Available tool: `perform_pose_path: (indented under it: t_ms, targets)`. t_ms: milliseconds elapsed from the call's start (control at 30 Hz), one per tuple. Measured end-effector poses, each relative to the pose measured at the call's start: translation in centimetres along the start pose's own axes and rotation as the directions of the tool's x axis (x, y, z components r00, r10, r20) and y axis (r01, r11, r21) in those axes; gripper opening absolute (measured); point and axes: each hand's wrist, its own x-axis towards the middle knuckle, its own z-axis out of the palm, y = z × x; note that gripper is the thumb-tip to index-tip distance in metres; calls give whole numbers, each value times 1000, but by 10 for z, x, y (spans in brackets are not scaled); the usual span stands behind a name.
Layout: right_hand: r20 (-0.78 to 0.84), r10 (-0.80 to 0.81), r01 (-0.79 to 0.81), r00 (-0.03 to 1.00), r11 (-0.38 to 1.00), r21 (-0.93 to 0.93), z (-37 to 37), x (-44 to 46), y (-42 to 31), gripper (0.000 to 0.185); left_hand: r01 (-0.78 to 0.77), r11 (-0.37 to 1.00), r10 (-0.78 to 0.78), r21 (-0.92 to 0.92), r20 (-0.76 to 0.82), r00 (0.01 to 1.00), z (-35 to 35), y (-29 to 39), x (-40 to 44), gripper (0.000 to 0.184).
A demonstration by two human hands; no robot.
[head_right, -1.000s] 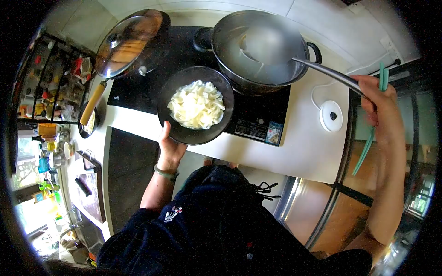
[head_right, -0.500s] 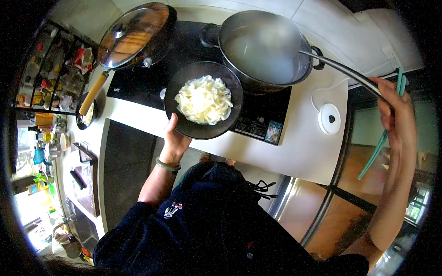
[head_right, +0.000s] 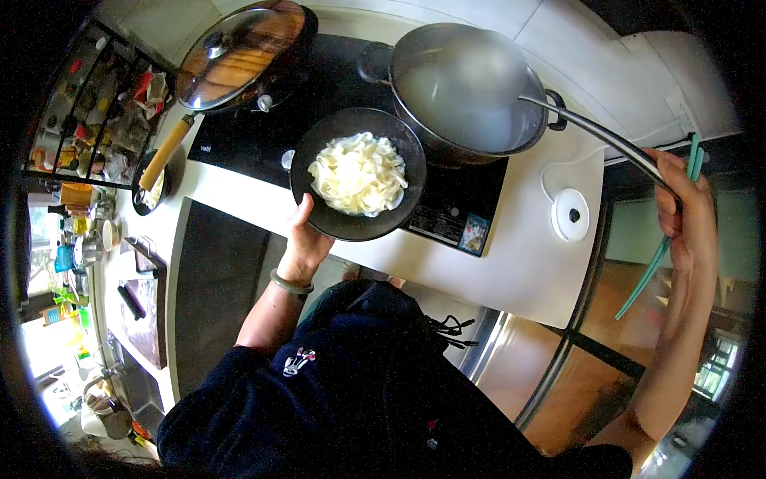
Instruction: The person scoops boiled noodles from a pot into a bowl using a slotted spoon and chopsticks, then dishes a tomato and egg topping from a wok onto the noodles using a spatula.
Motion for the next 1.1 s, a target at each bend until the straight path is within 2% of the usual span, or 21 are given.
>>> perform_pose_path:
  t_ms: [167, 267, 367, 467, 533, 600, 667, 700, 733, 800, 833, 933, 967, 1000, 1067, 1100]
  targets:
    - [20, 0, 0, 1000, 1000, 7, 1, -2, -2, 32, -8, 1000, 8, 2, 11, 1000, 4, 1, 0, 51]
    - [-4, -23, 23, 1000, 998, -53, 2, -6, -5, 32, 11, 1000, -11, 0, 25, 1000, -2, 0, 2, 50]
    - [-50, -29, 30, 998, 999, 17, -9, -7, -4, 32, 5, 1000, -5, -5, 3, 1000, -5, -2, 3, 49]
    - [-14, -98, 99, 995, 992, 80, -22, -10, -5, 35, 0, 1000, 0, -4, -6, 1000, -8, -5, 3, 49]
    - [83, -146, 139, 986, 986, 88, -35, -11, -10, 36, -29, 999, 29, 26, -3, 1000, -3, -4, -1, 50]
    - [63, -203, 195, 977, 974, 118, -40, -16, -14, 35, -86, 996, 86, 15, -67, 994, -6, -13, -1, 50]
    - [71, -249, 232, 966, 954, 193, -43, -23, -17, 35, -123, 991, 124, 51, -31, 992, -3, -15, -8, 52]
    - [-9, -206, 204, 978, 961, 188, -36, -30, -28, 35, -145, 989, 146, 28, -48, 988, -2, -18, -10, 52]
    - [123, -266, 233, 956, 945, 231, -56, -18, -20, 35, -169, 986, 170, 14, -60, 984, -1, -22, -12, 52]
    - [275, -317, 246, 908, 933, 263, -61, -21, -19, 35, -201, 979, 200, -11, -70, 977, 3, -30, -19, 52]
    - [156, -327, 276, 932, 920, 277, -54, -21, -20, 35, -223, 974, 222, -23, -56, 973, 3, -35, -21, 52]
    - [159, -359, 329, 920, 926, 188, -55, -9, -33, 34, -289, 957, 286, -21, -98, 953, 14, -40, -31, 50]
    - [118, -374, 338, 920, 909, 243, -45, -3, -37, 33, -317, 947, 310, -58, -104, 945, 15, -46, -32, 50]
    - [132, -401, 355, 906, 893, 277, -44, 10, -40, 33, -344, 934, 335, -93, -107, 936, 19, -49, -33, 50]
    - [320, -407, 319, 856, 901, 294, -53, 27, -44, 33, -386, 916, 376, -113, -104, 921, 34, -53, -46, 50]
    - [324, -415, 290, 850, 882, 371, -50, 38, -43, 32, -405, 905, 394, -130, -99, 914, 36, -54, -48, 51]
